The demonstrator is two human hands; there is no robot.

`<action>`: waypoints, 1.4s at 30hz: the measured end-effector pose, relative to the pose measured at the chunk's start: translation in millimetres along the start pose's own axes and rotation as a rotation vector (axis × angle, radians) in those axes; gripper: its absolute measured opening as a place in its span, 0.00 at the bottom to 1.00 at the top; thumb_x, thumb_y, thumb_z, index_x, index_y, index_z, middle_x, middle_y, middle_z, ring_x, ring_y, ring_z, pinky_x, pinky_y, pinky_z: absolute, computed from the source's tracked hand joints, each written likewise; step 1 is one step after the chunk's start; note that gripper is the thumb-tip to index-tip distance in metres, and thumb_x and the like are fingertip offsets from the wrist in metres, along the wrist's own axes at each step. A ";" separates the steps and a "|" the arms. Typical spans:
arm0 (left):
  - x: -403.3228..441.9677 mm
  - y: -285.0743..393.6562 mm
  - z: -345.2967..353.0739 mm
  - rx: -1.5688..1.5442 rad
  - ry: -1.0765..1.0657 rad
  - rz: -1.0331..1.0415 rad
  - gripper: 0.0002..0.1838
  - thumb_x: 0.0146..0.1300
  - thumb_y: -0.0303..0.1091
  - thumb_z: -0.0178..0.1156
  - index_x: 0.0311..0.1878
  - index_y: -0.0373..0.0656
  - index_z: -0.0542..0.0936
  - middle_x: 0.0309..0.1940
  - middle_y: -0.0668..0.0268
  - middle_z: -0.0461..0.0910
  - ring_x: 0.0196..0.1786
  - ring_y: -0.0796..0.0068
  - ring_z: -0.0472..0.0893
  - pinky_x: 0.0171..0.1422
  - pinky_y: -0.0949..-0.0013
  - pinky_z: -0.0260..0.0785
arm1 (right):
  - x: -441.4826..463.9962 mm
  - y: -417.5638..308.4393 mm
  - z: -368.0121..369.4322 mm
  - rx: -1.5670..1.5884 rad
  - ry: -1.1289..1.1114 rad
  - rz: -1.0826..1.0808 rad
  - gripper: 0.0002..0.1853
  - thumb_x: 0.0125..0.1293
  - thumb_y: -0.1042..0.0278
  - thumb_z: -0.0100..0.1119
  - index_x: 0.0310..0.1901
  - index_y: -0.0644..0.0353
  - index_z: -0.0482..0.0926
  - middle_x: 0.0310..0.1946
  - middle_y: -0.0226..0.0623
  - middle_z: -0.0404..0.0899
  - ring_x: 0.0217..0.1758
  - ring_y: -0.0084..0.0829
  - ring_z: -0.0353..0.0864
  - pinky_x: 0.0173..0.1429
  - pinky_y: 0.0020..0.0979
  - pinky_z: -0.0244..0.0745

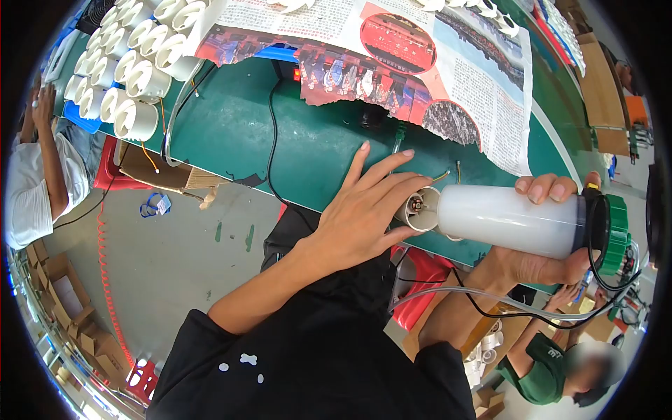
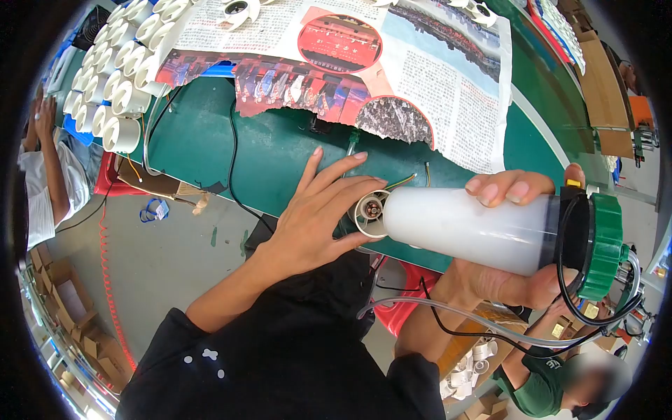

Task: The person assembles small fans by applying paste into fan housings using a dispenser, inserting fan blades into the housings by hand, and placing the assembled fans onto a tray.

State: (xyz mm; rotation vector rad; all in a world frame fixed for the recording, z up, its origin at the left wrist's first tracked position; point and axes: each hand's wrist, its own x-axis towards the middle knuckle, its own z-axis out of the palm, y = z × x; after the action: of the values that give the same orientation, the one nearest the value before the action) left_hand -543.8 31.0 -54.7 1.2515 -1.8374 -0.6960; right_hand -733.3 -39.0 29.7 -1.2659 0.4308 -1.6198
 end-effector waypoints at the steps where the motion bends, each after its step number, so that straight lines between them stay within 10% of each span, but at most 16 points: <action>1: 0.0 0.1 -0.1 0.000 0.000 -0.001 0.35 0.52 0.43 0.73 0.63 0.46 0.74 0.60 0.65 0.77 0.74 0.60 0.63 0.79 0.39 0.39 | -0.2 -0.1 1.2 0.004 0.015 0.001 0.53 0.60 0.26 0.54 0.71 0.66 0.54 0.41 0.46 0.71 0.37 0.39 0.75 0.44 0.45 0.74; 16: 0.3 0.9 -1.8 0.007 -0.009 0.041 0.38 0.51 0.42 0.73 0.66 0.45 0.70 0.59 0.63 0.75 0.74 0.57 0.62 0.79 0.38 0.40 | -2.9 -19.1 -9.9 0.054 -0.005 0.004 0.55 0.59 0.30 0.60 0.74 0.65 0.51 0.44 0.44 0.71 0.42 0.39 0.74 0.50 0.48 0.72; 20: 5.8 10.4 -5.2 -0.008 0.008 0.031 0.40 0.49 0.46 0.75 0.66 0.48 0.72 0.62 0.62 0.73 0.75 0.57 0.61 0.78 0.37 0.40 | -8.7 -52.5 -37.0 0.091 0.079 -0.022 0.48 0.51 0.36 0.68 0.65 0.66 0.66 0.44 0.41 0.70 0.44 0.36 0.68 0.52 0.42 0.64; 42: 25.8 20.5 18.1 0.076 0.012 0.137 0.28 0.49 0.48 0.74 0.52 0.49 0.81 0.56 0.62 0.74 0.72 0.55 0.64 0.75 0.34 0.47 | -14.7 -34.3 -44.3 -0.104 0.093 -0.041 0.50 0.60 0.31 0.55 0.72 0.63 0.56 0.43 0.47 0.73 0.40 0.41 0.75 0.47 0.47 0.72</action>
State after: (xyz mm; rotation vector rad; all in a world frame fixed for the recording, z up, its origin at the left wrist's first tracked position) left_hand -574.5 14.5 -40.4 1.1626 -1.9345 -0.5472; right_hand -789.2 -23.8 30.7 -1.2873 0.5560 -1.7144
